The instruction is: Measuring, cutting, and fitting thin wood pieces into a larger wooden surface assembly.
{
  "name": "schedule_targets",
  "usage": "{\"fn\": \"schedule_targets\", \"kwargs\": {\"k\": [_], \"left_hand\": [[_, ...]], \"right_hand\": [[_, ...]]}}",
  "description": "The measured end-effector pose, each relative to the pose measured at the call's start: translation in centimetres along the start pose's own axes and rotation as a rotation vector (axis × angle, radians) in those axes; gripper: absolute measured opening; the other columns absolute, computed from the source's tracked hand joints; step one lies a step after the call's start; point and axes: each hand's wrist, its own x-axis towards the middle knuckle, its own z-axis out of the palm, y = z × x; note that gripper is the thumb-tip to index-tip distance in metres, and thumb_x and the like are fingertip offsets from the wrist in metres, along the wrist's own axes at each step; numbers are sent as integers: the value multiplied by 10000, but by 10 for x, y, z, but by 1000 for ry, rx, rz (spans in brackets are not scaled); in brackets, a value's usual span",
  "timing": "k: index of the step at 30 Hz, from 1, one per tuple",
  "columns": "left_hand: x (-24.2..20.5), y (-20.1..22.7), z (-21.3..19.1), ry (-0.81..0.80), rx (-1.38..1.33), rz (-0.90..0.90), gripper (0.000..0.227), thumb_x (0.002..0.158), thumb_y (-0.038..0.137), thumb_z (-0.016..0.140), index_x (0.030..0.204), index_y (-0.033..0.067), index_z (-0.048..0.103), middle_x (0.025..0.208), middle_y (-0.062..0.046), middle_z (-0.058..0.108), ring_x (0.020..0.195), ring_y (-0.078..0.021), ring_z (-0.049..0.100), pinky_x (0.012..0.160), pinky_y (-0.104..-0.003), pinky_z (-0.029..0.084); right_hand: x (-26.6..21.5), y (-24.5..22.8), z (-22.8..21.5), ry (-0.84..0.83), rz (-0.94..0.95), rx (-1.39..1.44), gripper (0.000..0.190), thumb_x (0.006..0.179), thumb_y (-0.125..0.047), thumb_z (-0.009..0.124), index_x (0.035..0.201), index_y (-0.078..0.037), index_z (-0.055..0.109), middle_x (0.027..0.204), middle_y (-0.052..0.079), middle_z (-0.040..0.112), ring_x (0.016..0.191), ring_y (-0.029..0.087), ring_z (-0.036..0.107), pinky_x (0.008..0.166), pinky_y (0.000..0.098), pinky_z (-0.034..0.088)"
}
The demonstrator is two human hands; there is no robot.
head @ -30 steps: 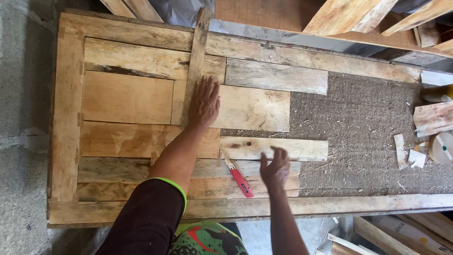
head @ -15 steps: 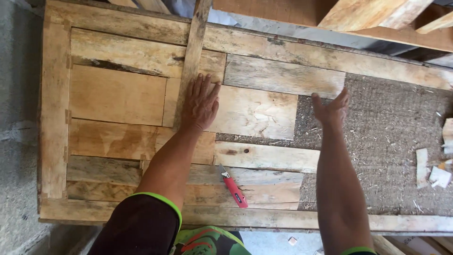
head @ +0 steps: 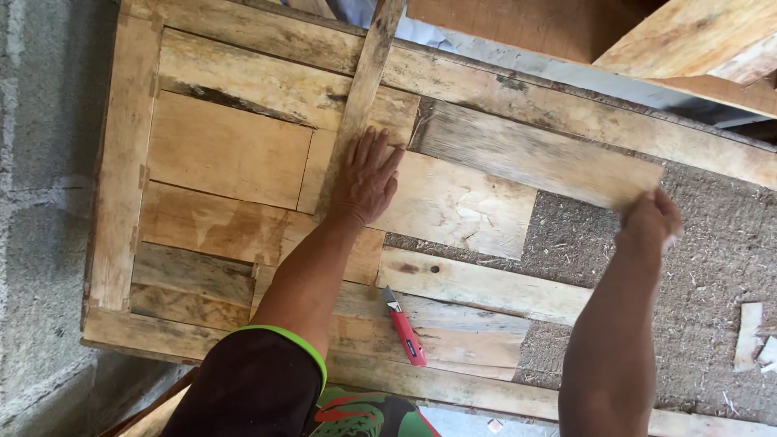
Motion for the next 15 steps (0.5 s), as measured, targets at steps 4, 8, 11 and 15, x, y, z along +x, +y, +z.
{"fn": "schedule_targets", "kwargs": {"k": [4,8,11,15], "left_hand": [[0,3,-8,-52,29,-37,565,1052,394,387,1559,151,443,1685,-134,279,1558,-329,222,1283,-477,119],[0,4,-12,-75,1,-57,603,1046,389,424,1540,44,438,1673,-141,298,1552,-325,235,1282,-468,130],[1,4,-12,-63,-18,-52,606,1038,377,447,1532,26,444,1666,-146,312,1547,-329,243,1281,-474,140],[-1,4,-10,-24,-5,-36,594,1035,369,479,1516,21,460,1660,-146,332,1546,-332,254,1281,-484,155]], "right_hand": [[6,9,-48,206,151,291,281,945,-27,616,1210,-86,687,1212,134,699,979,227,786,781,300,669],[40,50,-68,503,-222,-94,235,915,-22,663,1142,-87,663,1136,100,682,975,208,701,849,321,600],[-22,41,-11,279,-707,-438,258,923,30,668,1164,-60,680,1159,101,658,1041,223,645,921,355,567],[-149,15,108,-584,-1295,-613,263,1011,60,609,1107,-132,761,1248,102,696,1214,253,618,1081,397,489]]}}
